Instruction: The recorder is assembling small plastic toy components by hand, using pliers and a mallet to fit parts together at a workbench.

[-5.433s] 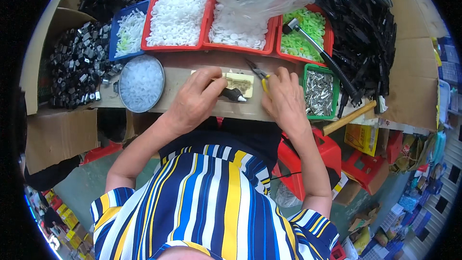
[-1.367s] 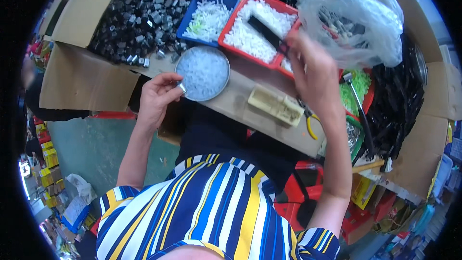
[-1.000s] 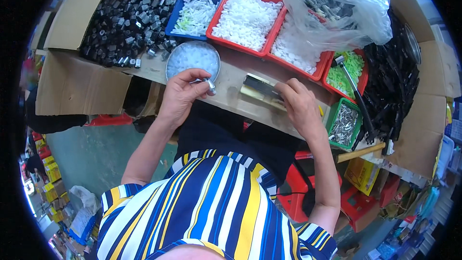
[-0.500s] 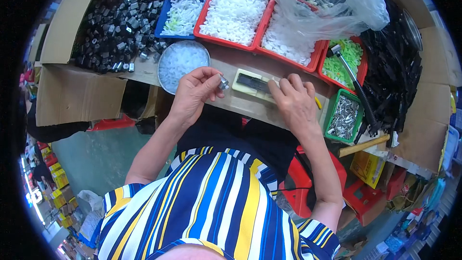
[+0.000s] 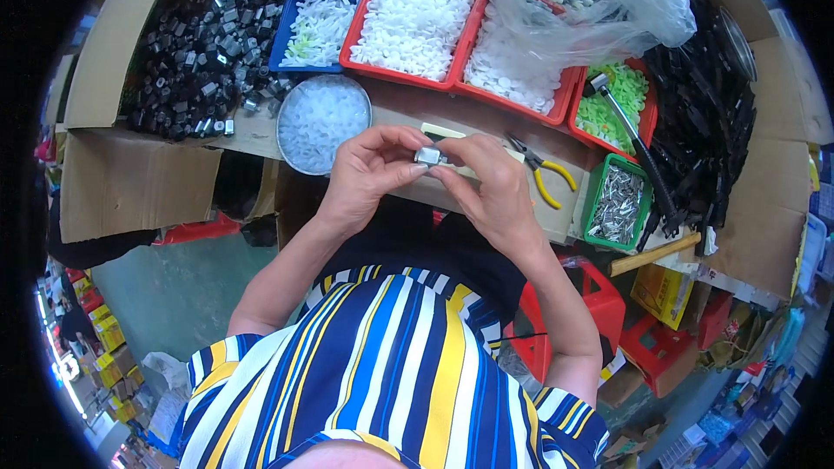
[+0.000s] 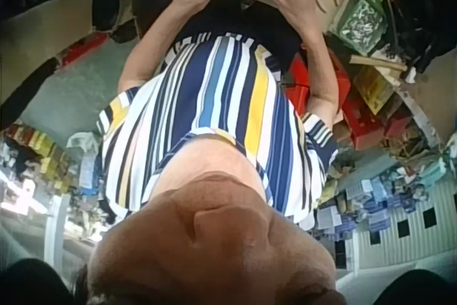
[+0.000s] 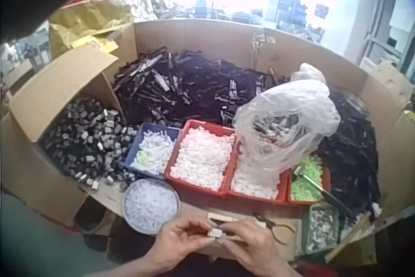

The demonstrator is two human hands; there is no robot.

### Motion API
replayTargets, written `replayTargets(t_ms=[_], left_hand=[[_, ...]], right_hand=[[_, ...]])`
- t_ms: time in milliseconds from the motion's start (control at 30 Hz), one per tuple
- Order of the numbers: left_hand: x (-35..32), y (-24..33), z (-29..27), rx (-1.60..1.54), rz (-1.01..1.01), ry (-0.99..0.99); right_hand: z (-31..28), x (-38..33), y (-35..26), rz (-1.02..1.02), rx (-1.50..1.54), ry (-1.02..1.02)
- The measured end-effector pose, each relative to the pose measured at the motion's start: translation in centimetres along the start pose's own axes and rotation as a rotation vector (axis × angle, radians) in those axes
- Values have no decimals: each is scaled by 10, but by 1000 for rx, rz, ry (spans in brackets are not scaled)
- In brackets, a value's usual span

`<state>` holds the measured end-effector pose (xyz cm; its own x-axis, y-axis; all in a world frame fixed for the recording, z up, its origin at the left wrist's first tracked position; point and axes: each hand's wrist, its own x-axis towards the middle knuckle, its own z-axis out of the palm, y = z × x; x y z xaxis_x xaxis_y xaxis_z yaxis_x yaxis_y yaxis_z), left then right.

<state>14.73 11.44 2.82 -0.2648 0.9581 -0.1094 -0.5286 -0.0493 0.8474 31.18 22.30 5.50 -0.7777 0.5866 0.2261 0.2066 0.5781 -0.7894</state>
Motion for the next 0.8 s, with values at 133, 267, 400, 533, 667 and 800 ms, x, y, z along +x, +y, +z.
replayTargets(t_ms=[133, 267, 400, 533, 667, 800], left_hand=[[1, 1, -4, 80, -8, -9], [9, -5, -6, 443, 135, 134], [17, -13, -7, 688, 197, 170], [25, -22, -5, 776, 215, 178], [28, -25, -8, 748, 207, 187], [34, -27, -9, 755, 158, 151]], right_hand=[[0, 2, 4, -69, -127, 29], [11, 1, 20, -12, -192, 67], [19, -2, 28, -5, -293, 105], [22, 1, 32, 4, -302, 130], [23, 1, 32, -6, -280, 126], [21, 0, 30, 14, -289, 109]])
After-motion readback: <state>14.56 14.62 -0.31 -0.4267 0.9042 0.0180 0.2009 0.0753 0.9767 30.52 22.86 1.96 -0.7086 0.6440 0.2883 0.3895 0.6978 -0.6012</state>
